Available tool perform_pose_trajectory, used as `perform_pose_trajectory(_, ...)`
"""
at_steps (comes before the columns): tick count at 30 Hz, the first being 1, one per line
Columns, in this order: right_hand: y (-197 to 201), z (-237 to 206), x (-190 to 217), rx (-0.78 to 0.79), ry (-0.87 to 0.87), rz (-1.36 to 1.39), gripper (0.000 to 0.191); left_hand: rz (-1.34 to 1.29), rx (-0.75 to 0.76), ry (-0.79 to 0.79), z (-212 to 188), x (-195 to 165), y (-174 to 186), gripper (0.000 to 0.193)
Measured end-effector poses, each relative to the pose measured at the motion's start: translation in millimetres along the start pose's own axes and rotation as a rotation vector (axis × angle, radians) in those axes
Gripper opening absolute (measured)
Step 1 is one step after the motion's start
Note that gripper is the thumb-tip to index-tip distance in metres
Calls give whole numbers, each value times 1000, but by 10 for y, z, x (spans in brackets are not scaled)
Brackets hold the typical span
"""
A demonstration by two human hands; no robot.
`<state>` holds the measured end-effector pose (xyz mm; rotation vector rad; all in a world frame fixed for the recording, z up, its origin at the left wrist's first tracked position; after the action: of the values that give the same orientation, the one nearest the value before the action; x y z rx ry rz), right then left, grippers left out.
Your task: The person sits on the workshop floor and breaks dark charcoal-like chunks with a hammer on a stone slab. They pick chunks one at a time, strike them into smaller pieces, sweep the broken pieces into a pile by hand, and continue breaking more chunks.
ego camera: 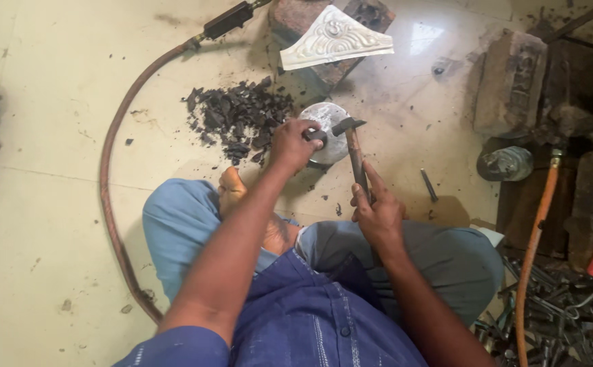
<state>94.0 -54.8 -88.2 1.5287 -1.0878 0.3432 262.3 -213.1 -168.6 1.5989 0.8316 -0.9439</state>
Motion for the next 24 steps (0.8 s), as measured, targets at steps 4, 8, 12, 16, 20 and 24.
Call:
perform_pose_trajectory(4, 183, -27, 130, -109, 203, -264, 50, 198, -217, -175, -139, 0, -130, 57)
perform_pose_trajectory(8, 194, -17, 236, -183, 469, -277, 52, 37, -280, -394, -121, 85, -282, 84)
perform_pose_trajectory(12, 6, 12, 234, -127, 405, -506, 56, -31, -337, -329, -57, 256, -546, 74)
perform_pose_trajectory(16, -72, 35, 161, -107, 371, -463, 55, -90, -398, -373, -8, 379, -659, 71)
perform_pose_trajectory(20, -83, 37, 80, -105, 421, -534, 56, -121, -401, -381, -11, 411, -661, 69)
perform_pose_trajectory(24, -101, 15, 44, -170, 510, -502, 53, -123, -392, -413, -25, 384, -641, 73)
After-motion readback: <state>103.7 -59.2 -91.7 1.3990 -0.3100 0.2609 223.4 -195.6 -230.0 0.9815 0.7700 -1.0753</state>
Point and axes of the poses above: each hand's wrist, its own z-axis towards the middle knuckle, its own y-axis out of the back of the hand, x = y × z, the point moved 2 cm from there along z, towards the middle knuckle, and after that the axes turned 7 degrees about -z, right-handed, at the moved point
